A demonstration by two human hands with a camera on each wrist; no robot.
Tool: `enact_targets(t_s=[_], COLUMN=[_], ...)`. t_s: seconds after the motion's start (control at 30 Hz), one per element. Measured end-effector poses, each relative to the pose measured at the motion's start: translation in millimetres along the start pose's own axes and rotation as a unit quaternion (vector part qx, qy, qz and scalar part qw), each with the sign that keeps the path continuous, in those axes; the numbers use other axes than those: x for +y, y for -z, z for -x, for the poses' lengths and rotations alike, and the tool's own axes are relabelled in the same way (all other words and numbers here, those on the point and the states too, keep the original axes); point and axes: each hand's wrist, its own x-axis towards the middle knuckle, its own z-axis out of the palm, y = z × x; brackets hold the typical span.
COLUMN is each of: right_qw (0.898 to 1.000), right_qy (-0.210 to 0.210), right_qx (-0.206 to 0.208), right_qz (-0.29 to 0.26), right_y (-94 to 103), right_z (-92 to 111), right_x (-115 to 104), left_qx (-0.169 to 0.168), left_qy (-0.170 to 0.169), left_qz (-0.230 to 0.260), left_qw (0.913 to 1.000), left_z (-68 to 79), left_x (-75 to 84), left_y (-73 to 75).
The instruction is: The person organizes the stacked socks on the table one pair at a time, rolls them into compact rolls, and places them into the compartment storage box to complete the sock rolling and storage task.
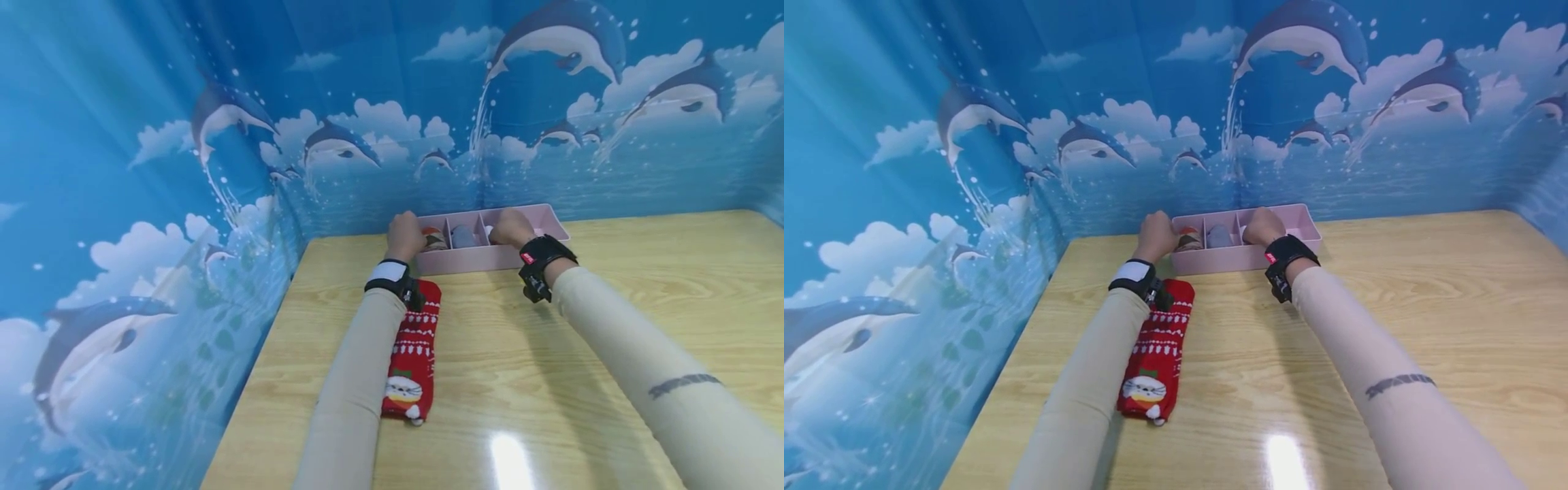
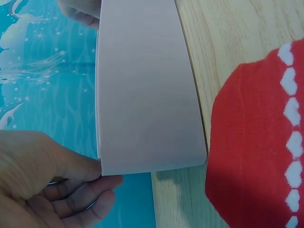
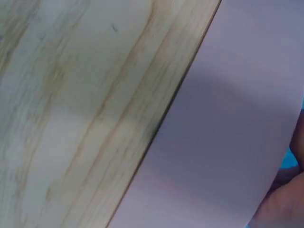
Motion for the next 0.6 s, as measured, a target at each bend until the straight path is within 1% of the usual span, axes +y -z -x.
enact_targets(t_s=[0.1,0.2,0.3,0.43,0.53,0.6], right_qw=[1.000,1.000,1.000,0.999,0.997,0.995], right_qy=[-0.012,-0.010,0.002,0.028,0.069,0.095], right_qx=[0.007,0.009,0.012,0.014,0.000,-0.013], right_qz=[-0.005,0.004,0.006,0.024,0.036,0.032], right_y=[-2.6,-2.8,-3.1,-2.8,-1.3,0.4], right_z=[-1.0,-1.7,-2.5,-1.7,0.3,3.1], right_x=[-2.4,-0.1,1.0,1.0,0.9,0.5], left_qx=[0.001,0.000,0.000,-0.005,-0.013,-0.022], left_qy=[0.000,0.003,0.007,0.011,0.007,0.000], left_qz=[-0.001,0.001,0.000,0.005,0.011,0.013], left_qw=[1.0000,1.0000,1.0000,0.9999,0.9998,0.9997], left_z=[-0.7,-0.3,-0.8,-2.4,-2.7,-1.6], left_x=[-3.0,-2.8,-3.0,-3.1,-3.9,-5.1], left_y=[-0.1,-0.3,1.5,1.7,0.8,2.2])
